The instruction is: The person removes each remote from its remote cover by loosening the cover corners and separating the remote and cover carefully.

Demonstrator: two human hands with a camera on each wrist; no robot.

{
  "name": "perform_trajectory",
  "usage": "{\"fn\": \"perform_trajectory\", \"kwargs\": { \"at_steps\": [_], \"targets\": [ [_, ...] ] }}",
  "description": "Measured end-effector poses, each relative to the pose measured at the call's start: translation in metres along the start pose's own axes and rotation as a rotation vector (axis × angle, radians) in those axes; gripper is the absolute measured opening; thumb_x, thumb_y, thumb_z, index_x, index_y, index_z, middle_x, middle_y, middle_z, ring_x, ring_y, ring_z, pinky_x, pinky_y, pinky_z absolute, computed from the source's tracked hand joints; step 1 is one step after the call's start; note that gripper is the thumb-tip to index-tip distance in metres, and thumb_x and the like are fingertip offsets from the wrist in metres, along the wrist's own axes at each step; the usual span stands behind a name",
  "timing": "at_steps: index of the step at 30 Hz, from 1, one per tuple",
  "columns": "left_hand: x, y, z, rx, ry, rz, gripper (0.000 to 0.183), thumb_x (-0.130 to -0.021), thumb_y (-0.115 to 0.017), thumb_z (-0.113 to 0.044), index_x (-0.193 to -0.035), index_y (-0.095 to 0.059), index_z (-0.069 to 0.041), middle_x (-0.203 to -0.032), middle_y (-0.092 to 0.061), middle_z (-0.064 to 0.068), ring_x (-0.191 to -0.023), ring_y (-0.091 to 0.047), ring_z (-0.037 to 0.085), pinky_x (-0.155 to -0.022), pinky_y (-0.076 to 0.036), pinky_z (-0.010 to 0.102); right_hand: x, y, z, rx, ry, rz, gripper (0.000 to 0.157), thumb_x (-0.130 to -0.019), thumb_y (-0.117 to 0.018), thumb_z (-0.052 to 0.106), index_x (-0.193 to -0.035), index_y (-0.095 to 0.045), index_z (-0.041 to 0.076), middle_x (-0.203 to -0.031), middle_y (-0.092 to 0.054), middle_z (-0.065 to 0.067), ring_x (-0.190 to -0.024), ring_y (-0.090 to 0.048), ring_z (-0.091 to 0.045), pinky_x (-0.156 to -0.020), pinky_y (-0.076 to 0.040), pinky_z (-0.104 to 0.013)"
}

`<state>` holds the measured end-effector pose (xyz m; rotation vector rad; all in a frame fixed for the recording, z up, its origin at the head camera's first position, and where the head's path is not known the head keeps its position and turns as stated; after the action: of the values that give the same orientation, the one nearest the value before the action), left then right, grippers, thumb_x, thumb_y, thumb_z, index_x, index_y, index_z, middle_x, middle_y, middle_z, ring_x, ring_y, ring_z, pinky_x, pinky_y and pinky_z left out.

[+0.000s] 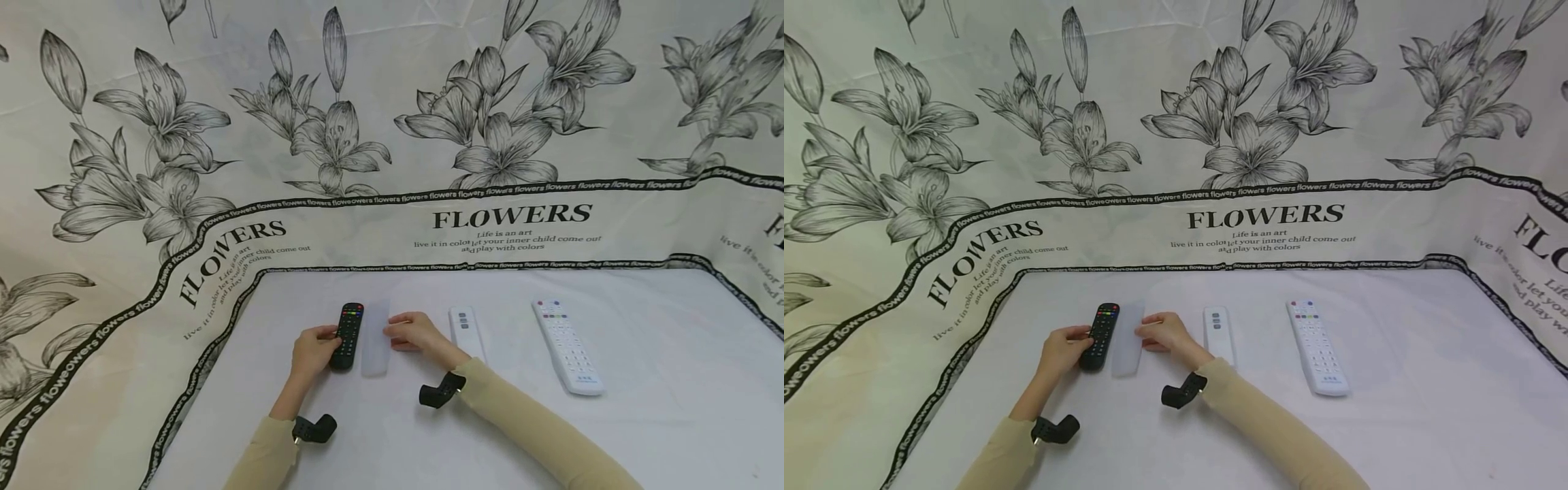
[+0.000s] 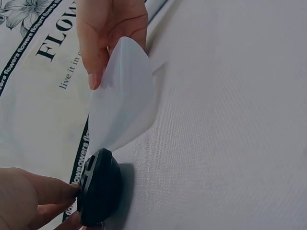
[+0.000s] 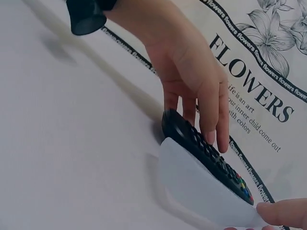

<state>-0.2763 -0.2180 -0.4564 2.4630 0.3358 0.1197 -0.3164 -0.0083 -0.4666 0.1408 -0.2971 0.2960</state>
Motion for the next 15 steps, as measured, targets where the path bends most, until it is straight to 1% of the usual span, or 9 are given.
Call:
{"fn": "perform_trajectory", "kwargs": {
  "at_steps": [3, 5, 9, 12, 15],
  "targets": [
    [0.002, 0.0, -0.002, -0.021, 0.002, -0.007, 0.029, -0.087, -0.064, -0.012, -0.115, -0.068, -0.003, -0.108, -0.069, 0.016, -0.095, -0.068, 0.028, -0.077, -0.054, 0.039, 0.001, 0.003, 0.003, 0.109, 0.021, -0.001, 0.039, -0.086, -0.066, 0.006, -0.122, -0.058, -0.007, -0.102, -0.069, -0.017, -0.073, -0.065, -0.014, -0.071, -0.059, -0.031],
    [0.004, 0.001, -0.005, -0.048, -0.011, -0.019, 0.029, -0.088, -0.064, -0.013, -0.115, -0.068, -0.004, -0.11, -0.069, 0.016, -0.093, -0.068, 0.027, -0.072, -0.054, 0.036, 0.002, 0.005, 0.005, 0.174, 0.044, 0.001, 0.039, -0.085, -0.066, 0.006, -0.122, -0.058, -0.007, -0.101, -0.07, -0.017, -0.072, -0.067, -0.015, -0.069, -0.059, -0.031],
    [0.009, 0.004, -0.015, -0.109, -0.068, -0.067, 0.028, -0.088, -0.063, -0.014, -0.114, -0.069, -0.006, -0.113, -0.069, 0.014, -0.089, -0.067, 0.025, -0.064, -0.051, 0.031, 0.006, 0.008, 0.011, 0.308, 0.112, -0.012, 0.041, -0.084, -0.068, 0.006, -0.122, -0.059, -0.005, -0.099, -0.07, -0.014, -0.071, -0.066, -0.014, -0.064, -0.057, -0.028],
    [0.014, 0.006, -0.026, -0.107, -0.113, -0.108, 0.027, -0.087, -0.064, -0.013, -0.113, -0.07, -0.007, -0.111, -0.07, 0.012, -0.089, -0.065, 0.025, -0.064, -0.049, 0.031, 0.011, 0.011, 0.019, 0.411, 0.172, -0.036, 0.041, -0.083, -0.068, 0.008, -0.122, -0.06, -0.002, -0.099, -0.069, -0.012, -0.07, -0.064, -0.013, -0.061, -0.054, -0.026],
    [0.02, 0.005, -0.038, -0.064, -0.163, -0.123, 0.027, -0.087, -0.065, -0.011, -0.113, -0.07, -0.007, -0.108, -0.071, 0.011, -0.088, -0.064, 0.023, -0.065, -0.047, 0.029, 0.018, 0.017, 0.026, 0.482, 0.222, -0.059, 0.039, -0.083, -0.069, 0.01, -0.121, -0.062, 0.002, -0.103, -0.069, -0.012, -0.077, -0.064, -0.016, -0.065, -0.052, -0.027]
  ]
}}
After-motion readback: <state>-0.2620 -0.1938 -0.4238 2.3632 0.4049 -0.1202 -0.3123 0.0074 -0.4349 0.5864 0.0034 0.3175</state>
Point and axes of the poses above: each hand's wrist, its own x-axis away from the middle knuckle, its own y-axis out of the back of the hand, z = x × y, the point moved 6 cm from there along -x, towards the middle knuckle
